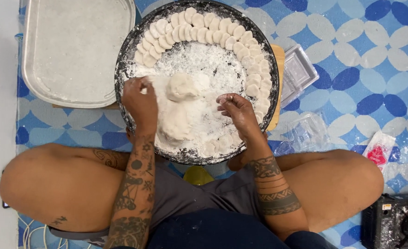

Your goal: A person sitting on the floor is preparing dough balls by pinching small portions from a larger mass, rolling them in flour, and arranging them in a circular pattern in a large tray.

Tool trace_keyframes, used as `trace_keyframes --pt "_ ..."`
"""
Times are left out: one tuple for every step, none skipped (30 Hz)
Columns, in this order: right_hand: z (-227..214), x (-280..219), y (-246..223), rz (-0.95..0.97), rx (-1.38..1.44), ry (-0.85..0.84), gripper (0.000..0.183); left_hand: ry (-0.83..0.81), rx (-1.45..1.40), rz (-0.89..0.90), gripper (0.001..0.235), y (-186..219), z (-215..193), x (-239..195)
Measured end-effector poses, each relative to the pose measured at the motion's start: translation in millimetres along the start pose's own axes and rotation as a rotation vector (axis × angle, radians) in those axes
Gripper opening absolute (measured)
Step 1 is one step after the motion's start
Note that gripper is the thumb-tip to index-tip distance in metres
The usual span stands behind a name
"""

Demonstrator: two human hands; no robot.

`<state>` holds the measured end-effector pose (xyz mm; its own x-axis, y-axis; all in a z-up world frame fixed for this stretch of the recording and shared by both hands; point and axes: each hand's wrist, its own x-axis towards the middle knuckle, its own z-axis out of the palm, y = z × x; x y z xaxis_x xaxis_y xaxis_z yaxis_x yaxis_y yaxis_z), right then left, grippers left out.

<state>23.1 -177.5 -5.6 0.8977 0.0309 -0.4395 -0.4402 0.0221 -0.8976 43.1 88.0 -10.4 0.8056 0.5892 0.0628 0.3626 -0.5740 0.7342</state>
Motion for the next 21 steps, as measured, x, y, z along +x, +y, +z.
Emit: trace_keyframes --pt "1.0 -0.4 -0.9 0.001 0.001 -0.001 0.021 0.000 0.001 0.000 0.013 -17.0 5.0 3.2" --pt "2.0 -0.8 -1.7 0.002 0.002 0.013 0.020 0.020 0.081 0.100 0.008 -34.2 10.0 6.3" --pt "2.6 -1.4 -2.5 0.004 0.002 0.027 0.020 0.039 0.159 0.200 0.005 -51.4 15.2 9.0" --pt "2.9 -1.1 -1.3 0.004 0.002 0.026 0.020 0.039 0.160 0.199 0.005 -55.0 15.5 6.3" --pt "3.1 -0.8 -0.3 -0.009 -0.005 -0.001 0.020 -0.009 0.281 0.231 0.006 -58.6 16.0 3.6" --pt "3.3 -0.7 0.6 -0.022 -0.013 -0.028 0.020 -0.059 0.403 0.263 0.008 -62.0 16.3 1.0" --pt "5.2 -1.9 -1.5 -0.023 -0.013 -0.029 0.020 -0.057 0.403 0.263 0.008 -61.4 16.0 2.2" --pt "7.1 -3.4 -3.7 -0.023 -0.014 -0.029 0.020 -0.092 0.444 0.252 0.007 -60.8 15.4 3.3" --pt "9.2 -4.5 -6.4 -0.025 -0.016 -0.029 0.020 -0.125 0.485 0.242 0.006 -59.9 14.6 4.8" --pt "10.4 -5.0 -6.7 -0.028 -0.016 -0.031 0.020 -0.121 0.484 0.242 0.006 -55.2 10.0 4.3" --pt "11.0 -5.2 -7.5 -0.025 -0.019 -0.032 0.020 -0.076 0.360 0.241 0.010 -49.5 6.6 4.5" --pt "11.0 -5.0 -8.2 -0.022 -0.021 -0.033 0.021 -0.031 0.236 0.240 0.014 -43.8 3.9 4.8" --pt "11.6 -6.3 -8.9 -0.021 -0.020 -0.026 0.021 -0.036 0.233 0.244 0.014 -26.0 -0.6 -0.4" --pt "12.0 -7.2 -9.3 -0.066 -0.030 -0.035 0.022 -0.135 -0.053 0.143 0.016 -8.5 -4.8 -5.7" --pt "13.7 -8.5 -9.2 -0.109 -0.039 -0.046 0.022 -0.233 -0.337 0.038 0.019 8.1 -10.2 -10.8" --pt "16.2 -11.7 -11.7 -0.107 -0.037 -0.040 0.022 -0.239 -0.336 0.039 0.019 25.9 -15.6 -21.1" --pt "19.3 -13.7 -15.0 -0.161 -0.024 -0.083 0.029 -0.363 -0.540 -0.078 0.015 43.5 -21.4 -31.1" --pt "23.1 -16.0 -18.4 -0.215 -0.012 -0.125 0.036 -0.487 -0.742 -0.197 0.011 60.7 -27.9 -40.7" --pt "24.4 -18.4 -21.5 -0.216 -0.015 -0.129 0.036 -0.483 -0.745 -0.198 0.011 60.7 -22.9 -48.3" --pt "26.0 -20.8 -24.5 -0.236 0.001 -0.154 0.039 -0.527 -0.788 -0.197 0.011 60.5 -18.1 -55.8" --pt "27.5 -24.1 -26.9 -0.254 0.018 -0.178 0.041 -0.571 -0.829 -0.198 0.011 60.0 -13.5 -64.0"
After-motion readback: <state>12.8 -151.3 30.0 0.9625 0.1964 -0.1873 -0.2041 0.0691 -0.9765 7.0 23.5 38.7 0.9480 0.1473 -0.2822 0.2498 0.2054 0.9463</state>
